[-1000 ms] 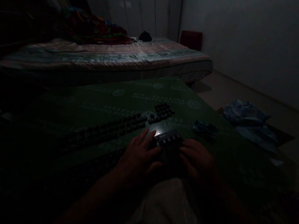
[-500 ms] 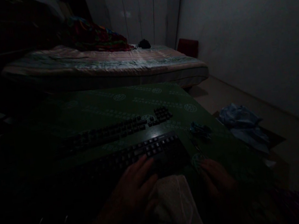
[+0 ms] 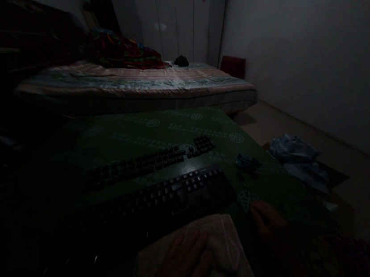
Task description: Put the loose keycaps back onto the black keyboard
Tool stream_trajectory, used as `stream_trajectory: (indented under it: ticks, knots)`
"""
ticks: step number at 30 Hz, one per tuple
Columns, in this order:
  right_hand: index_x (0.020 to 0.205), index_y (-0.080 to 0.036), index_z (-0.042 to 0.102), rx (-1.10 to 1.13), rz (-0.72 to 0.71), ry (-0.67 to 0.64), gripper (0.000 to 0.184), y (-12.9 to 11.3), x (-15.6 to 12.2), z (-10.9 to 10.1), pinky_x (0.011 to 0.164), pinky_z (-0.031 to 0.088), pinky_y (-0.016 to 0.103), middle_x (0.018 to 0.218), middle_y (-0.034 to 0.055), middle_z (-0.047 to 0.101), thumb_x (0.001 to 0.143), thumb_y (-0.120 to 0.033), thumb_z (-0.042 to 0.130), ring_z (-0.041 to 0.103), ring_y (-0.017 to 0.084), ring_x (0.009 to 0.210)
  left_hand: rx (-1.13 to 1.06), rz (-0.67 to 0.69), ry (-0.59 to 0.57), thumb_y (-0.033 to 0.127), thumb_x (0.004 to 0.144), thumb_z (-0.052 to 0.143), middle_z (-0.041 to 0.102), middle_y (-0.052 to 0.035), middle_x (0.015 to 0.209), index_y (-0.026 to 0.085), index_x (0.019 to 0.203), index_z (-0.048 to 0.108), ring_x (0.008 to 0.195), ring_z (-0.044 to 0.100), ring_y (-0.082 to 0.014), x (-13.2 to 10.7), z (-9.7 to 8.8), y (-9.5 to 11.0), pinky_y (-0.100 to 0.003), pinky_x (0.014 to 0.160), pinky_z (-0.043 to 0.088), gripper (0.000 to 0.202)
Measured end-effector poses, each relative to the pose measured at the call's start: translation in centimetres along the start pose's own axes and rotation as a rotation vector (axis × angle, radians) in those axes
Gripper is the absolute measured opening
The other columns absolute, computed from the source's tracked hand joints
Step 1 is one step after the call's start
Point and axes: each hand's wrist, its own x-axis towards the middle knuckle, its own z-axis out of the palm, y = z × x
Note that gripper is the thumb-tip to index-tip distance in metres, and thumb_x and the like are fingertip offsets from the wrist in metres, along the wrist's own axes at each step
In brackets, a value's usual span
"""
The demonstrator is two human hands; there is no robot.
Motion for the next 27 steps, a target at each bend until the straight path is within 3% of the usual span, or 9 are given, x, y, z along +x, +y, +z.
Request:
stream_trajectory:
  ticks: [3, 9, 27]
  knots:
    - [0.086, -0.019, 0.070, -0.022, -0.078, 0.013, 0.038, 0.30, -0.06, 0.20, 0.083, 0.053, 0.040, 0.096, 0.0112, 0.070, 0.078, -0.052, 0.053, 0.065, 0.025, 0.089, -0.006, -0.005, 0.004, 0.050, 0.085, 0.050, 0.059, -0.0086, 0.126, 0.019, 0.114, 0.055, 0.117, 0.052, -0.0232, 0.20, -0.24, 0.02, -0.036, 0.097, 0.041, 0.043]
    - [0.084, -0.019, 0.069, -0.050, -0.163, 0.016, 0.036, -0.06, -0.04, 0.10, 0.077, 0.055, 0.038, 0.092, 0.0104, 0.070, 0.081, -0.050, 0.052, 0.066, 0.023, 0.085, -0.032, -0.024, 0.011, 0.045, 0.084, 0.053, 0.059, -0.0085, 0.125, 0.020, 0.115, 0.055, 0.117, 0.051, -0.0229, 0.08, -0.08, 0.07, -0.036, 0.097, 0.041, 0.040]
    - [0.087, -0.019, 0.068, -0.120, -0.239, 0.007, 0.038, 0.29, 0.03, 0.35, 0.077, 0.055, 0.038, 0.093, 0.0109, 0.069, 0.085, -0.050, 0.047, 0.065, 0.023, 0.086, -0.022, -0.008, 0.048, 0.044, 0.084, 0.052, 0.062, -0.0069, 0.122, 0.019, 0.112, 0.057, 0.114, 0.055, -0.0225, 0.31, -0.40, -0.12, -0.035, 0.092, 0.045, 0.038]
